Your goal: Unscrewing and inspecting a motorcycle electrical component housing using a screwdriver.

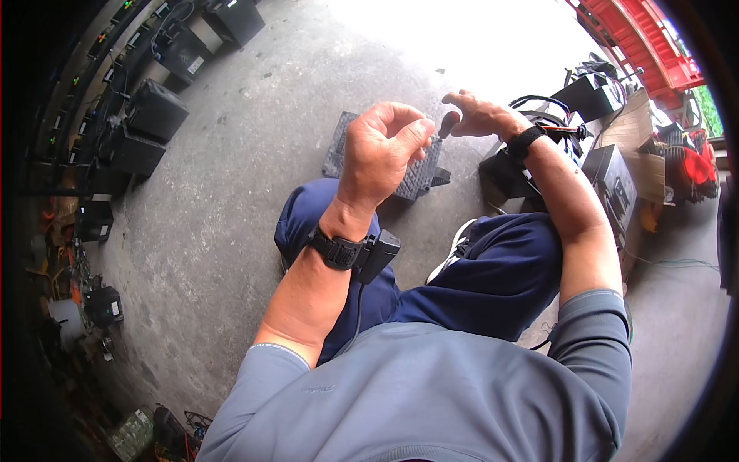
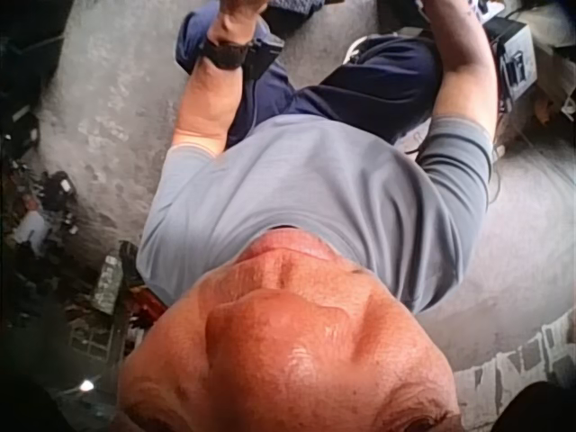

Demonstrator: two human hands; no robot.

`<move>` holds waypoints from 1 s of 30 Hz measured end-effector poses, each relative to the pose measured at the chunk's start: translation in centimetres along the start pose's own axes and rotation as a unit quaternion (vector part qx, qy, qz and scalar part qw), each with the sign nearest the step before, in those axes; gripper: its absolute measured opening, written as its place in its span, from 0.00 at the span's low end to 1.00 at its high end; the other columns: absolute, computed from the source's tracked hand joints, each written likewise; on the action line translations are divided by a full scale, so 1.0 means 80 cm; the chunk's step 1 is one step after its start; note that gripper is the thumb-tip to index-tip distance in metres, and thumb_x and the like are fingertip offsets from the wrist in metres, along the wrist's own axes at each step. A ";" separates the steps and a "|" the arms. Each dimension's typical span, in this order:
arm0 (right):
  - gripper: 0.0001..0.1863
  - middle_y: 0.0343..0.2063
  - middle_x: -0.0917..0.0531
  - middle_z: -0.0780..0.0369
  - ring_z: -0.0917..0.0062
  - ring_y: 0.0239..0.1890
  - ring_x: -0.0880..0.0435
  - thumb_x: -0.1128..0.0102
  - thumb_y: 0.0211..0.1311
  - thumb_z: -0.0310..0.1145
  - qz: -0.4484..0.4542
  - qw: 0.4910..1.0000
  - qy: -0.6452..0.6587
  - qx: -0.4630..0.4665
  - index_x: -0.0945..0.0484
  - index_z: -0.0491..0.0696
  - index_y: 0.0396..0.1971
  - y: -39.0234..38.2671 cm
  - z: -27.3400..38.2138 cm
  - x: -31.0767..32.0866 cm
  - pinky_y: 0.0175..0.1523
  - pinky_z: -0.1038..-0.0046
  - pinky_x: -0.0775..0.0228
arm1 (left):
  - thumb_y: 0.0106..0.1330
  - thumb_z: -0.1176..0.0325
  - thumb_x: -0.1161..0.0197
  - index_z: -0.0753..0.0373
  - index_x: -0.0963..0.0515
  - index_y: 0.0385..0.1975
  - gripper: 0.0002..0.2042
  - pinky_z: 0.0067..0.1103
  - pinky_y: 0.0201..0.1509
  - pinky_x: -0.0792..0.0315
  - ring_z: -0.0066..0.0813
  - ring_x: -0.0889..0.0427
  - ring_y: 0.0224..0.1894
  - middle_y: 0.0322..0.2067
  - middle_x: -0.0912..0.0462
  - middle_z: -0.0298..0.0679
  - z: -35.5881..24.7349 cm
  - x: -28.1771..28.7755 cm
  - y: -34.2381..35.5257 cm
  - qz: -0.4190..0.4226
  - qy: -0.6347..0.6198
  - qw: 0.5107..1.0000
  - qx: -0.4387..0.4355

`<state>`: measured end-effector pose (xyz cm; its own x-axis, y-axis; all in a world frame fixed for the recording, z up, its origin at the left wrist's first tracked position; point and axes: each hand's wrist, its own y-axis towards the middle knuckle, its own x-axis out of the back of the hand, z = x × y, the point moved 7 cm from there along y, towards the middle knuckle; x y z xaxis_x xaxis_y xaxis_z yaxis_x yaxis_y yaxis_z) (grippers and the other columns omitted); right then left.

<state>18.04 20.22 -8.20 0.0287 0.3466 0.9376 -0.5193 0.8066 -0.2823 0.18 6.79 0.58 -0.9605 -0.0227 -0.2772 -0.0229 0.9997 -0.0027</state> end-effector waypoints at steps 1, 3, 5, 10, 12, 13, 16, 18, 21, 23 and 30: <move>0.34 0.48 0.22 0.51 0.57 0.48 0.20 0.32 0.49 0.40 -0.003 1.000 0.003 0.004 0.29 0.48 0.59 0.000 0.004 0.004 0.52 0.63 0.26 | 0.63 0.73 0.35 0.67 0.21 0.32 0.04 0.14 0.28 0.28 0.16 0.23 0.23 0.24 0.18 0.35 -0.001 0.001 0.000 -0.003 0.005 1.000 -0.003; 0.36 0.51 0.22 0.51 0.57 0.52 0.21 0.32 0.48 0.42 0.078 0.996 0.009 -0.042 0.31 0.50 0.60 0.000 0.001 -0.007 0.56 0.62 0.28 | 0.64 0.73 0.35 0.67 0.21 0.32 0.04 0.14 0.28 0.28 0.16 0.23 0.23 0.24 0.18 0.35 0.000 0.000 0.001 -0.001 0.006 1.000 -0.004; 0.33 0.47 0.19 0.51 0.58 0.50 0.19 0.32 0.48 0.41 0.068 0.997 0.026 -0.038 0.29 0.48 0.57 0.000 0.005 -0.008 0.54 0.63 0.27 | 0.64 0.73 0.35 0.67 0.21 0.32 0.04 0.14 0.28 0.28 0.16 0.23 0.23 0.24 0.18 0.35 0.000 0.000 0.002 0.000 0.007 1.000 -0.004; 0.28 0.34 0.16 0.55 0.63 0.39 0.16 0.30 0.51 0.43 0.029 0.999 0.046 0.007 0.24 0.45 0.50 0.006 0.005 -0.017 0.45 0.65 0.24 | 0.64 0.72 0.34 0.65 0.21 0.35 0.05 0.14 0.30 0.27 0.18 0.20 0.25 0.25 0.17 0.36 0.002 0.001 0.001 0.006 0.008 1.000 0.004; 0.22 0.29 0.16 0.56 0.64 0.34 0.15 0.30 0.52 0.41 0.001 0.998 0.040 0.038 0.22 0.43 0.42 0.007 0.006 -0.016 0.40 0.66 0.24 | 0.64 0.72 0.34 0.65 0.21 0.35 0.05 0.14 0.30 0.27 0.18 0.20 0.25 0.25 0.17 0.36 0.002 0.001 0.001 0.005 0.010 1.000 0.002; 0.22 0.29 0.16 0.56 0.64 0.34 0.15 0.30 0.52 0.41 -0.003 0.998 0.046 0.044 0.22 0.43 0.42 0.008 0.004 -0.015 0.40 0.66 0.24 | 0.64 0.72 0.34 0.65 0.21 0.35 0.05 0.14 0.30 0.27 0.18 0.20 0.25 0.25 0.17 0.36 0.001 0.001 0.001 0.005 0.010 1.000 -0.003; 0.17 0.28 0.16 0.53 0.61 0.34 0.15 0.31 0.47 0.36 0.021 0.997 0.054 0.050 0.22 0.42 0.35 0.009 0.000 -0.019 0.38 0.63 0.23 | 0.64 0.72 0.35 0.65 0.21 0.35 0.05 0.14 0.30 0.27 0.18 0.20 0.25 0.25 0.17 0.37 0.001 0.001 0.001 0.000 0.009 1.000 0.004; 0.14 0.28 0.16 0.53 0.60 0.33 0.15 0.32 0.47 0.31 0.027 0.997 0.045 0.058 0.22 0.42 0.33 0.009 0.000 -0.020 0.37 0.62 0.24 | 0.64 0.72 0.35 0.65 0.21 0.35 0.05 0.14 0.30 0.27 0.18 0.20 0.25 0.25 0.17 0.37 0.001 0.001 0.001 0.002 0.012 1.000 0.003; 0.12 0.27 0.17 0.52 0.60 0.33 0.15 0.34 0.47 0.29 -0.005 0.998 -0.006 0.068 0.23 0.42 0.32 0.010 0.002 -0.015 0.36 0.61 0.25 | 0.64 0.72 0.35 0.65 0.20 0.35 0.05 0.14 0.30 0.27 0.19 0.20 0.25 0.25 0.17 0.37 -0.001 0.001 0.001 0.002 0.013 1.000 0.001; 0.12 0.27 0.18 0.52 0.59 0.33 0.16 0.35 0.47 0.28 -0.017 0.997 0.018 0.071 0.24 0.42 0.32 0.010 0.003 -0.010 0.35 0.62 0.26 | 0.64 0.72 0.35 0.65 0.20 0.35 0.04 0.14 0.30 0.27 0.19 0.20 0.25 0.25 0.17 0.37 -0.001 0.001 0.000 0.000 0.011 1.000 0.003; 0.11 0.26 0.18 0.54 0.65 0.29 0.18 0.34 0.47 0.26 -0.104 0.989 0.073 0.080 0.25 0.41 0.29 0.009 0.006 0.035 0.33 0.66 0.27 | 0.64 0.71 0.34 0.65 0.20 0.35 0.05 0.14 0.30 0.27 0.19 0.20 0.25 0.25 0.17 0.36 -0.003 0.000 0.000 0.002 0.017 1.000 -0.006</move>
<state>17.33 21.57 -5.68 0.2671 0.2556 0.9291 -0.6163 0.7865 -0.0392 0.13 6.78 0.78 -0.9697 -0.0190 -0.2435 -0.0221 0.9997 0.0101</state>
